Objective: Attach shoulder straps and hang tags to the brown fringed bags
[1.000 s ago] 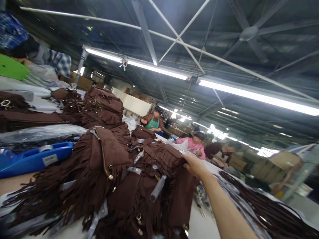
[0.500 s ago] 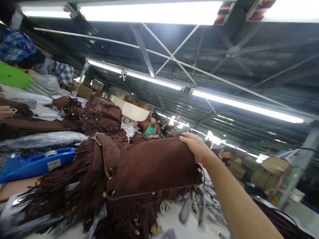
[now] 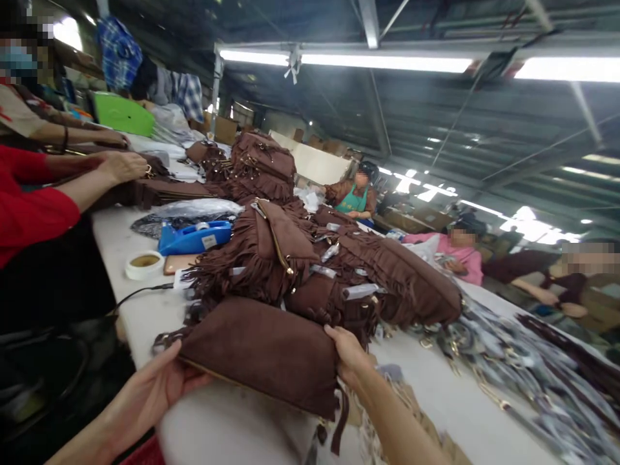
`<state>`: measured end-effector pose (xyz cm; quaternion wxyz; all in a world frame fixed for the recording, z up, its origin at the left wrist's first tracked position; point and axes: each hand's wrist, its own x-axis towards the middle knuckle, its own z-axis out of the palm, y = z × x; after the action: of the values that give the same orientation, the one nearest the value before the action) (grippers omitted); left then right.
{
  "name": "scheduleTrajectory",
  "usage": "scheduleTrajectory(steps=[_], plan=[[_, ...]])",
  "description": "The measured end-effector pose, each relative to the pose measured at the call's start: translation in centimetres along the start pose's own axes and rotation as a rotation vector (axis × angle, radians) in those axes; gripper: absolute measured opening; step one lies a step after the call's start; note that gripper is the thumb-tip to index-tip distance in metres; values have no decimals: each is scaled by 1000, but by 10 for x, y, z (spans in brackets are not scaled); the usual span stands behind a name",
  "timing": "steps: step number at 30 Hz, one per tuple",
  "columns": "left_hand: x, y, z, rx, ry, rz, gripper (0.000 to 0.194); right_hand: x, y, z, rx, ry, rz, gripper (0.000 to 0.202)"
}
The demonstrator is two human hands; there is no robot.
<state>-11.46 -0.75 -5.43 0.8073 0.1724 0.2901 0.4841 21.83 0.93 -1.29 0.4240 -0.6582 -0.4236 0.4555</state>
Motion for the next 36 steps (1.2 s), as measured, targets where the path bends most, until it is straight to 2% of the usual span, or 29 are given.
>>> scheduleTrajectory(steps=[2,4,6,8,10,12,15,17,19,21,24,27,30,32,34,36], plan=[[1,1,6,2,48,38,48,-4,4,-2,26,19,9,32],[3,1,10,43,69,58,43,-14,4,-7,-37,55,-49,39],[5,0,11,111,67,74,43,-32,5,-10,-190,118,-172,40],[3,0,5,216,62,115,47,-54,10,-12,-460,165,-303,29],[-2,3,-6,453,73,129,48,-78,21,-11,-725,159,-360,27],[-11,11,-17,835,59,65,47,-98,35,-9,-913,70,-401,26],[-23,26,-25,1334,7,-33,56,-114,56,-11,-964,-93,-455,30],[-25,31,-20,1462,-16,60,54,-116,68,-14,-977,-19,-411,31],[-20,31,-13,1470,-43,183,46,-117,77,-19,-956,146,-322,25],[-11,28,-7,1439,-35,236,41,-117,84,-22,-893,228,-295,37],[-4,22,1,1434,14,202,42,-117,89,-21,-773,168,-326,66],[-6,18,12,1365,-57,178,43,-117,86,-15,-655,118,-285,75],[-4,12,24,1193,-136,230,41,-118,74,-6,-588,58,-242,70],[0,4,30,1140,-123,276,43,-121,64,-1,-591,2,-237,59],[4,-5,36,1208,-140,255,38,-125,54,3,-597,-49,-244,44],[3,-16,43,1335,-264,187,37,-128,46,6,-589,-85,-258,33]])
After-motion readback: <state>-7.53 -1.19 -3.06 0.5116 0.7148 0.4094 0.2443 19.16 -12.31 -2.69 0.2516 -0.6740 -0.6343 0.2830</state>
